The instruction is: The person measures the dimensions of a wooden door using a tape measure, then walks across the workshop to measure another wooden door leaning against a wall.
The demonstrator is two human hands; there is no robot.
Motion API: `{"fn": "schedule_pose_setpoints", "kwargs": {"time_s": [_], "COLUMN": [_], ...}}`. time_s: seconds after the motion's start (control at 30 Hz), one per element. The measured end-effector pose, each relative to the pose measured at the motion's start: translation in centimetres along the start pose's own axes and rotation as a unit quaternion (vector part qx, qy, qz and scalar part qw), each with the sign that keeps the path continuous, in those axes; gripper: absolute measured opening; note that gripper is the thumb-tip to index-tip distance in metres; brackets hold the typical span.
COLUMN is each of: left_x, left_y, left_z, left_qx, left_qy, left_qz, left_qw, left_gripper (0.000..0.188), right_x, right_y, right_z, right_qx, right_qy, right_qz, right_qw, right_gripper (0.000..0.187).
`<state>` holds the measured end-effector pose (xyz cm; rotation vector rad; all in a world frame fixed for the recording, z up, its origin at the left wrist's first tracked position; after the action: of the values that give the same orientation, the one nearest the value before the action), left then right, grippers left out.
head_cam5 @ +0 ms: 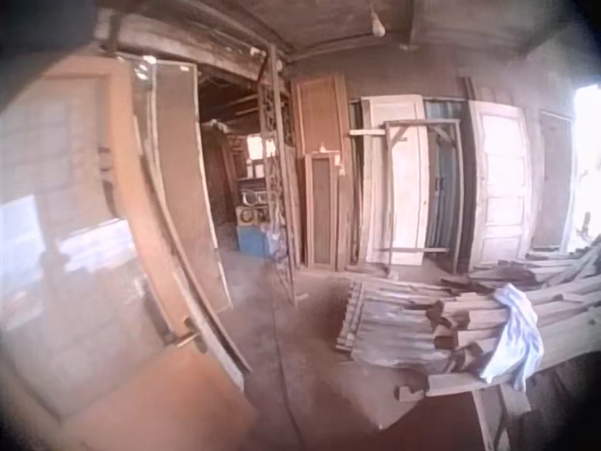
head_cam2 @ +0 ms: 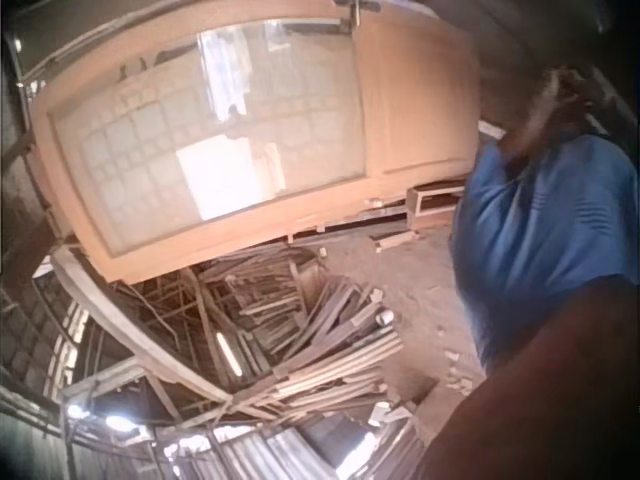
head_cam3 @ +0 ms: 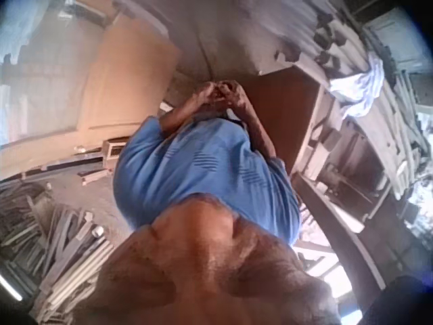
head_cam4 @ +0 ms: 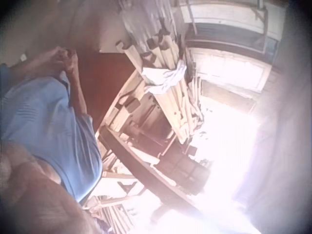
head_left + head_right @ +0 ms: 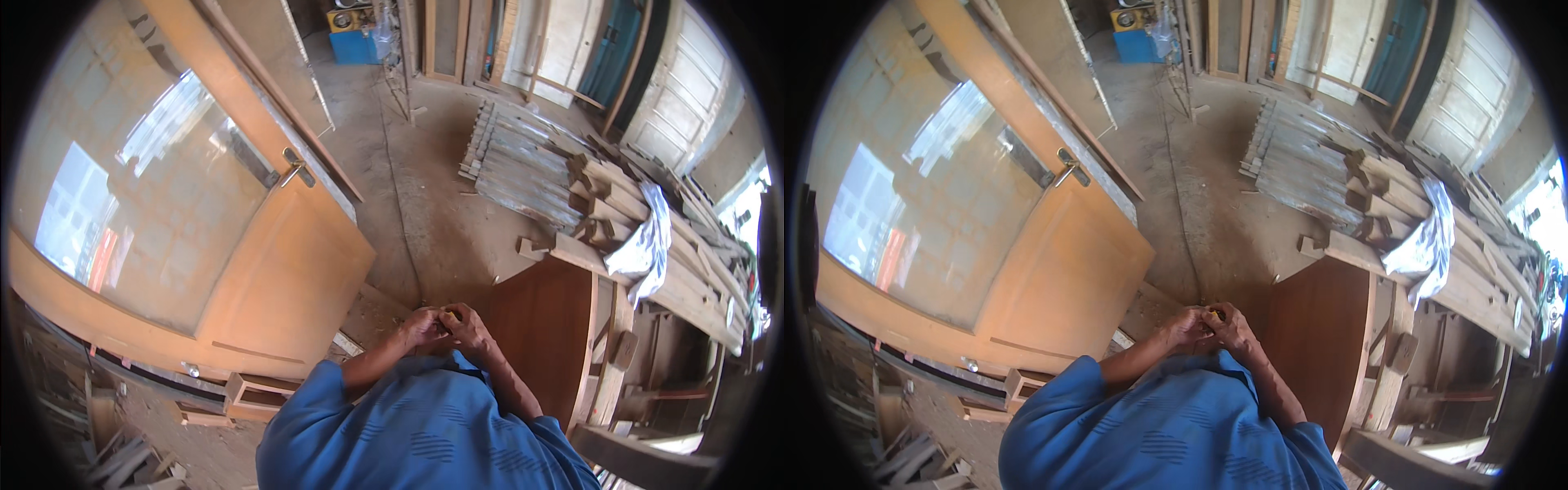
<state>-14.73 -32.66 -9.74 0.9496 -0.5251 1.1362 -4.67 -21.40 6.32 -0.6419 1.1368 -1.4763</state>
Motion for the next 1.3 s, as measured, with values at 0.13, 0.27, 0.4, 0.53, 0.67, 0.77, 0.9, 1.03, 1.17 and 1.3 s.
{"fn": "schedule_pose_setpoints", "kwargs": {"time_s": [0.13,0.27,0.4,0.53,0.67,0.77,0.9,1.03,1.17,1.3], "left_x": [-1.9,-5.5,-12.5,-22.2,-18.2,-15.9,-13.0,-15.0,-23.4,-27.7], "left_y": [2.4,5.2,9.3,12.3,18.5,18.2,18.7,18.4,17.7,19.9], "left_z": [0.8,2.2,4.0,7.6,6.2,2.5,-3.1,-4.6,-1.2,4.4], "left_qx": [0.097,0.271,0.388,0.457,0.517,0.543,0.497,0.511,0.622,0.648], "left_qy": [0.077,0.16,0.292,0.362,0.23,0.285,0.31,0.301,0.29,0.321], "left_qz": [0.009,-0.023,-0.006,0.103,0.337,0.329,0.344,0.365,0.345,0.369], "left_qw": [0.992,0.949,0.874,0.806,0.752,0.718,0.734,0.718,0.64,0.584], "left_gripper": [0.018,0.022,0.02,0.018,0.015,0.013,0.008,0.007,0.005,0.002], "right_x": [-0.3,-1.1,-3.9,-6.3,-9.7,-9.1,-5.9,-3.6,-3.0,-4.5], "right_y": [1.3,0.1,-4.0,-4.3,-5.6,-4.0,-5.8,-9.4,-12.5,-16.0], "right_z": [-7.6,-13.9,-19.1,-29.8,-36.6,-39.0,-40.9,-43.0,-48.4,-57.5], "right_qx": [-0.066,-0.128,-0.278,-0.183,-0.223,-0.218,-0.231,-0.188,-0.226,-0.232], "right_qy": [-0.124,-0.232,-0.244,-0.355,-0.359,-0.405,-0.426,-0.467,-0.493,-0.501], "right_qz": [0.158,0.239,0.335,0.455,0.473,0.45,0.46,0.453,0.465,0.511], "right_qw": [0.977,0.934,0.866,0.796,0.773,0.765,0.744,0.736,0.7,0.659], "right_gripper": [0.046,0.046,0.046,0.041,0.04,0.044,0.047,0.046,0.045,0.044]}}
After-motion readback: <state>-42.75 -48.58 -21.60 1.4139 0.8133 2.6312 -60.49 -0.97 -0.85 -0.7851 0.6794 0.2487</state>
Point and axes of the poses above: each hand's wrist, its own z-axis away from the middle knuckle, its own x-axis out of the palm, y = z × x, the point moved 3 cm from there along -z, towards the middle knuckle
